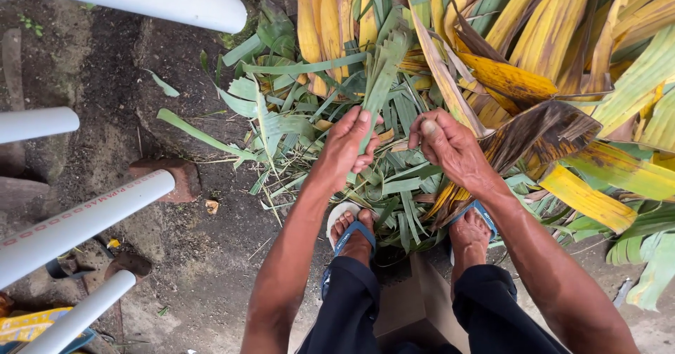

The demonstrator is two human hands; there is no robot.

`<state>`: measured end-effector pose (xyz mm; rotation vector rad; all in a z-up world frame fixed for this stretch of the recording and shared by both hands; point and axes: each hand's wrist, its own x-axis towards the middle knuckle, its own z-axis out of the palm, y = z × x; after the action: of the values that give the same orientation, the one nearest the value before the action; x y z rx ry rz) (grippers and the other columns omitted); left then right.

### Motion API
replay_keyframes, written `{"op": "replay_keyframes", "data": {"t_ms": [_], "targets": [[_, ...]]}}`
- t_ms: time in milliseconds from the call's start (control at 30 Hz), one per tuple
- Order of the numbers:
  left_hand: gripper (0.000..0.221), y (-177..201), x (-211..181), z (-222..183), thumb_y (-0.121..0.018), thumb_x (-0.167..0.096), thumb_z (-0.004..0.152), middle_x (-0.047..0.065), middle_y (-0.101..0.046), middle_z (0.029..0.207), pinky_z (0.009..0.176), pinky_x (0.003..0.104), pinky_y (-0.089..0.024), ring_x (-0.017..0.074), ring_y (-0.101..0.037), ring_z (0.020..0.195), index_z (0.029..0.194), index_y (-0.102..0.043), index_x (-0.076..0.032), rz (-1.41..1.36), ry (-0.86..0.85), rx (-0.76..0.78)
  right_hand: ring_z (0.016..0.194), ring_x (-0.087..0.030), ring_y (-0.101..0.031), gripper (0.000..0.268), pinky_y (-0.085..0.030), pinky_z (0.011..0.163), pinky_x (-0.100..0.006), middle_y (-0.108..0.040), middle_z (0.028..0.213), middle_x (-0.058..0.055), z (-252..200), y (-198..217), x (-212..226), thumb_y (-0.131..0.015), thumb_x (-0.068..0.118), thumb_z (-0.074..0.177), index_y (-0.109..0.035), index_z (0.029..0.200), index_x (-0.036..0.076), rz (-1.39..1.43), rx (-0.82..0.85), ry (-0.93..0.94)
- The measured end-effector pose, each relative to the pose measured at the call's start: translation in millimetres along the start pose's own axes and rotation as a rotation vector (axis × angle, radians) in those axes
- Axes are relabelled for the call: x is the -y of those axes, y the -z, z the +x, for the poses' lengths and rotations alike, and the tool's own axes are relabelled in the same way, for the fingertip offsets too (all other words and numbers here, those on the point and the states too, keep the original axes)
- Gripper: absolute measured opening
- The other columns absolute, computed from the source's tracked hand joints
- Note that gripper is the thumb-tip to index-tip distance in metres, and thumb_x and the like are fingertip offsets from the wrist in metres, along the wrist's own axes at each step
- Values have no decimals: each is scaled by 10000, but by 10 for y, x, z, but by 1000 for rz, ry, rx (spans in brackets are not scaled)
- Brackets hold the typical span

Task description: Cutting banana leaves into strips and folding them into small bundles.

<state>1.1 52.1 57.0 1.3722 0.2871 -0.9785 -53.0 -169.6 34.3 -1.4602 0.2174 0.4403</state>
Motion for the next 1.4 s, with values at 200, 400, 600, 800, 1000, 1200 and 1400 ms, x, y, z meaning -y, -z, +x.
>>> {"op": "replay_keyframes", "data": {"t_ms": [200, 400, 600, 800, 1000, 1200, 1400], "targets": [[406, 147, -53, -33, -391, -400, 1114, 7, -485, 698, 378, 199, -415, 38, -435, 459, 1265, -551, -59, -34, 13, 35, 477, -81, -473, 354, -426, 390, -201, -574, 648, -80, 9, -79, 158, -460, 278, 1119, -599, 1248, -21, 163, 47, -147], [346, 123, -292, -119, -394, -388, 1106, 8, -503, 692, 378, 183, -425, 41, -448, 442, 1229, -547, -104, 46, 96, 159, 457, -61, -443, 446, -438, 362, -161, -451, 626, -20, 81, -62, -153, -411, 257, 1095, -480, 1508, 104, 1038, 340, -436], [347, 199, -346, -107, -433, -393, 1096, 12, -489, 675, 366, 185, -427, 42, -446, 433, 1232, -547, -95, 47, 114, 221, 461, -87, -405, 398, -433, 347, -164, -385, 617, -6, 161, -48, -209, -397, 219, 1107, -586, 1456, 247, 1315, 427, -485], [362, 212, -531, -108, -428, -393, 1098, 16, -527, 693, 369, 168, -418, 35, -450, 449, 1284, -551, -107, 138, 109, 251, 456, -61, -406, 401, -438, 328, -154, -357, 613, 25, 211, 61, -56, -426, 218, 1100, -586, 1457, 306, 1250, 392, -480], [398, 15, -967, -333, -438, -396, 1095, 16, -549, 706, 385, 156, -420, 28, -462, 466, 1358, -514, -107, 211, 53, 268, 467, -28, -409, 425, -449, 328, -135, -352, 635, 55, 114, 177, 328, -410, 178, 1108, -540, 1493, 305, 1110, 388, -361], [686, -254, -1641, -959, -442, -594, 999, 13, -474, 734, 400, 178, -417, 30, -460, 492, 1478, -353, -112, 61, -9, 368, 438, -25, -378, 420, -412, 282, -118, -303, 636, 61, -197, 172, 1562, -477, 172, 1080, -565, 1476, 280, 907, 348, -241], [597, -496, -2183, -1778, -538, -406, 1037, 42, -465, 786, 437, 214, -481, 79, -478, 531, 1544, -341, -160, 71, -160, 456, 426, -16, -373, 418, -370, 285, -93, -322, 637, 52, -762, 31, 2724, -477, 157, 1073, -567, 1460, 288, 718, 334, -147]]}}
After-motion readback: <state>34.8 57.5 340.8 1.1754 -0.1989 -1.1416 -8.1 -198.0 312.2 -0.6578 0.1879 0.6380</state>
